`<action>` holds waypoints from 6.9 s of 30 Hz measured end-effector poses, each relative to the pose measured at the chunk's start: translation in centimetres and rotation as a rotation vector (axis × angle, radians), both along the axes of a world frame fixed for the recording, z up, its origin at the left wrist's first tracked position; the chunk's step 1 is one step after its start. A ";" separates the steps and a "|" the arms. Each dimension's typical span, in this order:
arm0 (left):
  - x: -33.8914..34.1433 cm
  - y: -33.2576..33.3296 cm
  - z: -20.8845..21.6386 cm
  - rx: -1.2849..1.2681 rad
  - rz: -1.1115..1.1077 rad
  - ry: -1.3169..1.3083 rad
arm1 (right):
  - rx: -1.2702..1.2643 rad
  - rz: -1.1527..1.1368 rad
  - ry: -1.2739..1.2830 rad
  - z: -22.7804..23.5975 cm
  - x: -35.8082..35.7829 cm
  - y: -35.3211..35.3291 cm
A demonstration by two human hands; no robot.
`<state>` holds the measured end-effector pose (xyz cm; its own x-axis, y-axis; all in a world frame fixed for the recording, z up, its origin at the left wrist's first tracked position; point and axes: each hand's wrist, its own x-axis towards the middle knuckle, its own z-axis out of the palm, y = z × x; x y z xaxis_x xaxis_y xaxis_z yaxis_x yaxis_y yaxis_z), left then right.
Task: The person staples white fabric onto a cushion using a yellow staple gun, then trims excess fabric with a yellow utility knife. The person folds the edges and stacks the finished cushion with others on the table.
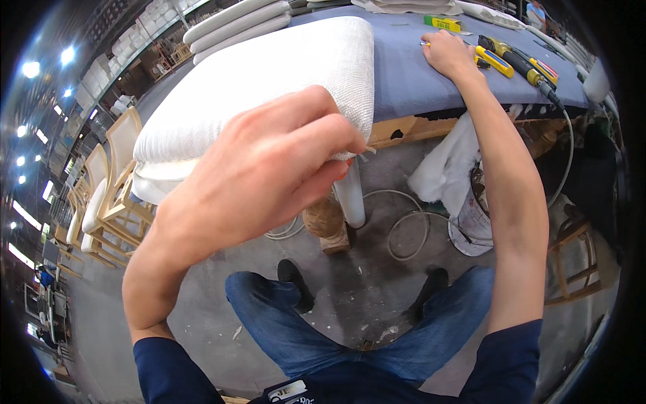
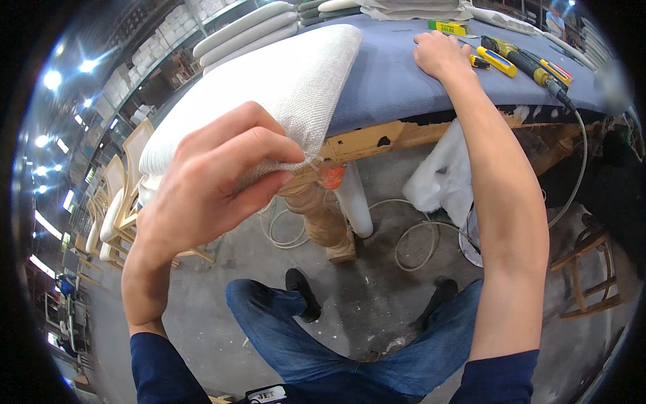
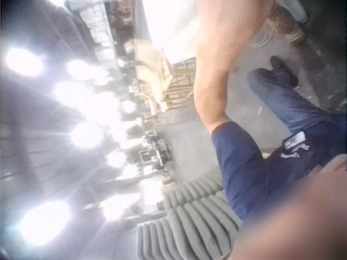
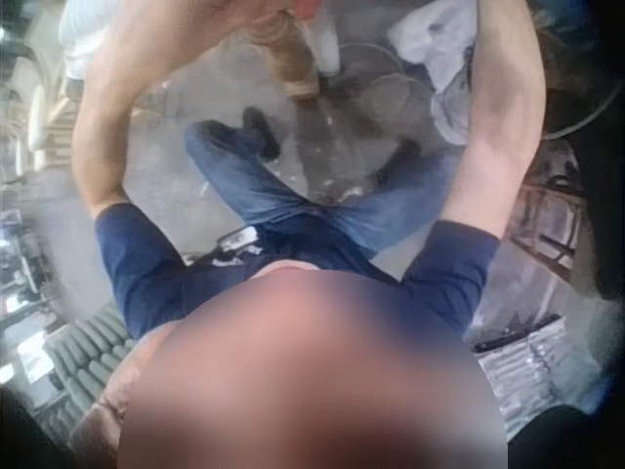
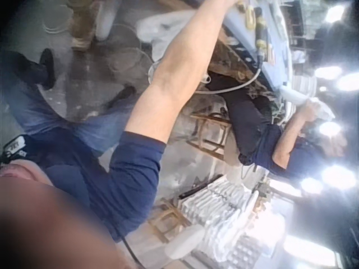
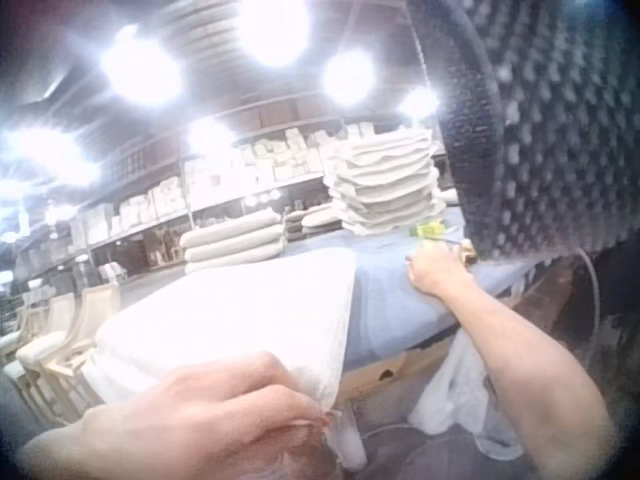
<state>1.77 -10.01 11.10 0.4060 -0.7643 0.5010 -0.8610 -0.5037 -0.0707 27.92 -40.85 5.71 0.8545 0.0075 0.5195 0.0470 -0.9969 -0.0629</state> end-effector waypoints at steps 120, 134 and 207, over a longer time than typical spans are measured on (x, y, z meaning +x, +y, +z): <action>5.3 1.0 -1.3 -0.139 -0.103 0.022 | 1.248 1.153 -0.721 -10.8 -18.7 16.6; 5.4 1.4 -1.9 -0.226 -0.110 0.036 | 1.267 0.951 -0.302 -14.8 -23.4 15.4; 12.1 34.3 0.8 -0.424 0.934 0.198 | 0.279 0.595 -0.194 -1.1 -4.0 8.5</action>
<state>13.89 24.34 11.92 0.8488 0.1193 0.5151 -0.0927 -0.9255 0.3672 23.87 -32.33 4.65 0.6379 0.2903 0.7133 0.6179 -0.7458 -0.2491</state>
